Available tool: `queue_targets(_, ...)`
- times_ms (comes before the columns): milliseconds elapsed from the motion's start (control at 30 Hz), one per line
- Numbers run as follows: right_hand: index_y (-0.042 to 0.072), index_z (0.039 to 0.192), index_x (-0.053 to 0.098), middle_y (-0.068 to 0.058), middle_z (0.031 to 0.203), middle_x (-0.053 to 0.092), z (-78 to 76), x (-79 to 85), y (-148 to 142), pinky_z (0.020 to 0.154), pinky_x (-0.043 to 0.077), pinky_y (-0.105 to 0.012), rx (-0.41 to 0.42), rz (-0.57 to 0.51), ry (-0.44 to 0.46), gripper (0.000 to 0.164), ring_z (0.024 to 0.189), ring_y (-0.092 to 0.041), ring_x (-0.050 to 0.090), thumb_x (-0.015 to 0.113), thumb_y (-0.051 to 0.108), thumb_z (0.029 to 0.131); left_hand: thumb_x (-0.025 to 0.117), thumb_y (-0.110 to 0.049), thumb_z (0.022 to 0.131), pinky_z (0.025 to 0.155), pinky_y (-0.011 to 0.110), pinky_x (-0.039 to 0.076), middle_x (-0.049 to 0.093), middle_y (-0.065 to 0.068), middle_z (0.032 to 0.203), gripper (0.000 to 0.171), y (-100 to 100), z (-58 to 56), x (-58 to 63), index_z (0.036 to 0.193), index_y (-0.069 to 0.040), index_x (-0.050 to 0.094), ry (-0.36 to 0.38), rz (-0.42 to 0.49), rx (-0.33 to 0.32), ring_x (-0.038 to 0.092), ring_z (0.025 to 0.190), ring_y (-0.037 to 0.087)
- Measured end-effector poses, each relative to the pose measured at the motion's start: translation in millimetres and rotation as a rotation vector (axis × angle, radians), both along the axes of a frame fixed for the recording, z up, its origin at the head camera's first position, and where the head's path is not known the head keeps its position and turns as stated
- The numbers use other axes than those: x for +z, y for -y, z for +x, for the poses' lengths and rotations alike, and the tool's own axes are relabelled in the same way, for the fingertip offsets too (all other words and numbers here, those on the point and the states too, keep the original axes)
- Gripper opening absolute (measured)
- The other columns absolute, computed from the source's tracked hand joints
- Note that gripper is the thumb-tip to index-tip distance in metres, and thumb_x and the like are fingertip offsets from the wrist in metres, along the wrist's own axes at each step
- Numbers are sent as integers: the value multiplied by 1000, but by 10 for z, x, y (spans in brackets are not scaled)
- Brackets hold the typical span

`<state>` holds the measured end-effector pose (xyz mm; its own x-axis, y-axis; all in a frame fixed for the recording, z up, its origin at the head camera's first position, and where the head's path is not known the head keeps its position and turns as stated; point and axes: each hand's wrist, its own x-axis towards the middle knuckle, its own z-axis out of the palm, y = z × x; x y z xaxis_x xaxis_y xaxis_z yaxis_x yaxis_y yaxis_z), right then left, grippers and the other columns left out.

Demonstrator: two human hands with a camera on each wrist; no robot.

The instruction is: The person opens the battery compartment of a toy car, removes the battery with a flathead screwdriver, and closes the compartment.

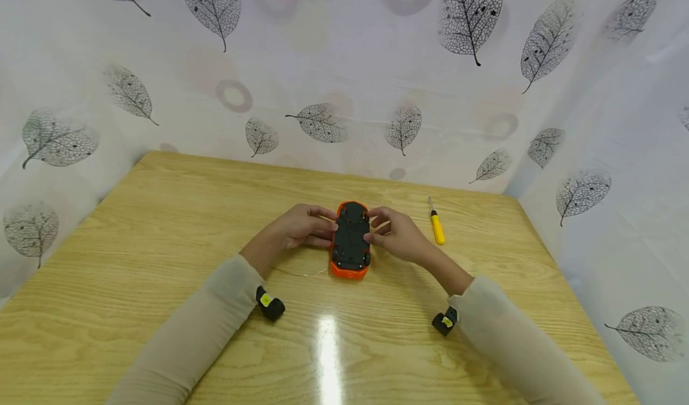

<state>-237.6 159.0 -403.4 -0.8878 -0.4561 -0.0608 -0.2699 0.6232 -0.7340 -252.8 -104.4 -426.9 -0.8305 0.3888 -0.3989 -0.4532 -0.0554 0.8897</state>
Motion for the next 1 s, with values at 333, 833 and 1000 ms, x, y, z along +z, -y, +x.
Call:
queue_targets(333,4,144,53,-15,119,65,43,-22,41,86,61,-36,-76,-113,96,51,106,-26,67,72,12,97,65,4,97,84,44,64,70,16,109,40,-26,1,-1,136,1,56,7,-7,7,73,91,25)
queue_targets(833,-1,141,57,-21,124,64,-66,5,69,89,62,-35,-51,-153,127,43,113,-31,65,67,1,99,66,9,94,80,39,65,65,15,100,33,-74,71,52,124,4,55,42,10,94,72,80,21)
queue_targets(1000,-2,137,60,-20,125,65,-132,2,61,90,61,-34,-35,-139,120,38,116,-32,64,66,1,99,64,12,93,87,42,62,64,16,100,27,-114,141,74,118,5,55,32,42,162,72,80,21)
